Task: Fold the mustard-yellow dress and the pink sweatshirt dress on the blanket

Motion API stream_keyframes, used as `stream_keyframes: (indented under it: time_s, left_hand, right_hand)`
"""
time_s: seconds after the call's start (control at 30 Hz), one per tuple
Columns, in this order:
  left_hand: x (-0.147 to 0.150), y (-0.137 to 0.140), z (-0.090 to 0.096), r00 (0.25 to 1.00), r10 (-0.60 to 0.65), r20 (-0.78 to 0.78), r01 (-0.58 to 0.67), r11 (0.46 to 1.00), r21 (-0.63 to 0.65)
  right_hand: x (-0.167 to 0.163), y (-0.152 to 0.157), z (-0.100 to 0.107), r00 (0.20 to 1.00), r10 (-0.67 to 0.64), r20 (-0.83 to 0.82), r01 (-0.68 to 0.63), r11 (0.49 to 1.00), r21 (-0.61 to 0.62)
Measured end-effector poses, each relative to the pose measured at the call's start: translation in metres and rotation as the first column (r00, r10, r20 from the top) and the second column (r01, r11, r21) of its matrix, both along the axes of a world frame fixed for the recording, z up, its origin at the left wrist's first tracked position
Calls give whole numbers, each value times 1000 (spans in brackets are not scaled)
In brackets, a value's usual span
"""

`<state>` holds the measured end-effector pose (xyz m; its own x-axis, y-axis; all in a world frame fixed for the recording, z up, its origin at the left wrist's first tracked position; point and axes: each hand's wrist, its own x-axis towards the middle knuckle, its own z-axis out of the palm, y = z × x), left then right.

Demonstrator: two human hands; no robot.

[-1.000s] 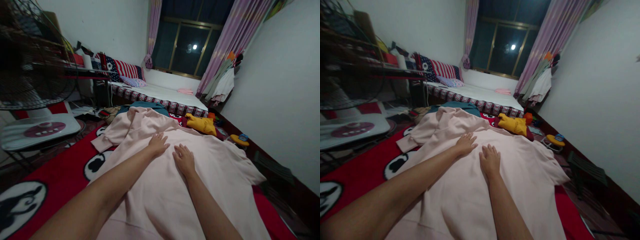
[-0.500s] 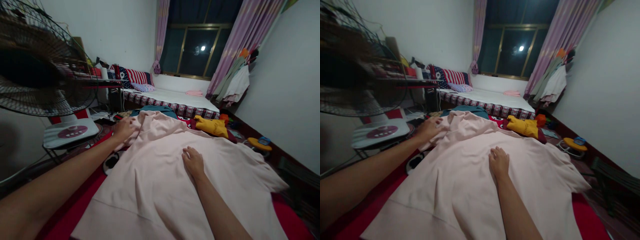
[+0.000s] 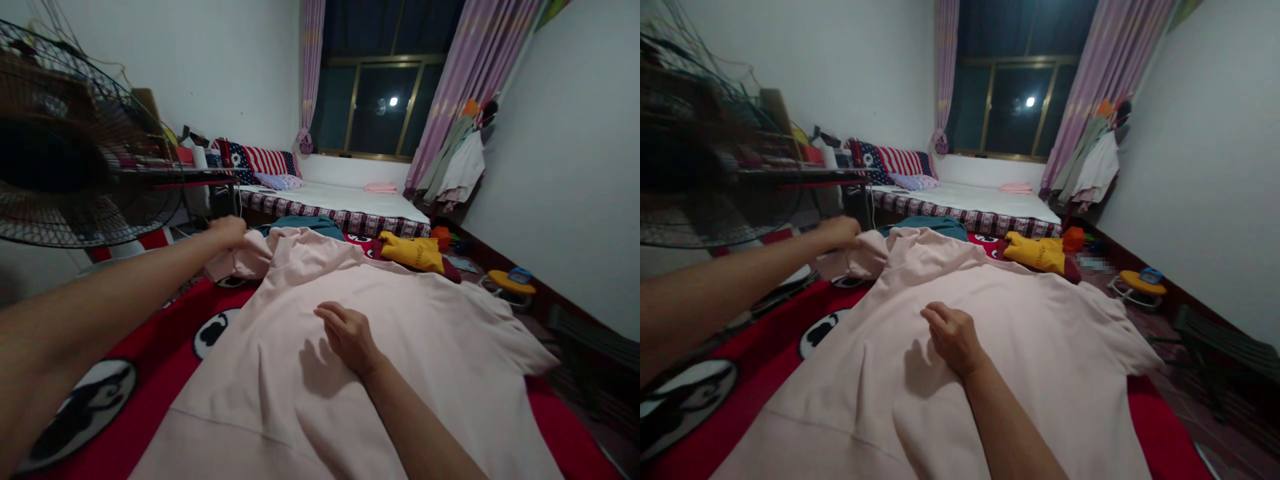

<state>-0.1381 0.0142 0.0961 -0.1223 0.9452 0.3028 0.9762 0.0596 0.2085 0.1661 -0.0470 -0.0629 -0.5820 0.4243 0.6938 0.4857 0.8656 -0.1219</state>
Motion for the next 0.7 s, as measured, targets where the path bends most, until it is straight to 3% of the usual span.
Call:
stream_keyframes:
  time_s: [0.1, 0.17, 0.2, 0.27, 0.33, 0.4, 0.43, 0.47, 0.53, 0.6, 0.63, 0.7]
  left_hand:
    - [57, 15, 51, 998, -11, -67, 26, 975, 221]
    - [112, 21, 69, 971, -204, -121, 235, 901, 364]
    - [139, 20, 71, 932, -327, -156, 362, 835, 414]
    - [186, 10, 62, 785, -579, -220, 612, 669, 422]
    - [210, -7, 40, 578, -787, -217, 804, 504, 316]
    - [208, -24, 12, 415, -902, -122, 904, 392, 173]
    - [198, -31, -2, 390, -919, -61, 917, 381, 122]
    - [183, -36, -16, 419, -908, -11, 906, 417, 80]
    - [146, -46, -39, 600, -799, 31, 799, 601, 25]
    - [107, -60, -56, 772, -636, 12, 634, 768, -93]
    - [89, -69, -63, 833, -553, 0, 544, 820, -179]
    - [60, -93, -75, 914, -402, -52, 357, 859, -366]
  right_hand:
    - [-12, -9, 3, 997, 78, 29, -80, 994, 69]
    - [-16, -15, 5, 991, 127, 46, -130, 989, 68]
    - [-17, -18, 6, 988, 142, 56, -145, 988, 54]
    - [-17, -23, 9, 985, 146, 91, -148, 989, 15]
    - [-15, -26, 12, 981, 118, 152, -115, 993, -27]
    - [-14, -27, 13, 973, 83, 215, -72, 996, -61]
    - [-13, -27, 13, 968, 68, 243, -51, 996, -76]
    - [-13, -26, 12, 964, 47, 263, -25, 996, -87]
    - [-14, -23, 11, 958, -43, 282, 75, 992, -105]
    - [-14, -18, 10, 932, -217, 292, 264, 956, -132]
    - [-13, -16, 9, 900, -318, 298, 373, 916, -149]
    - [-11, -10, 8, 815, -480, 324, 551, 815, -178]
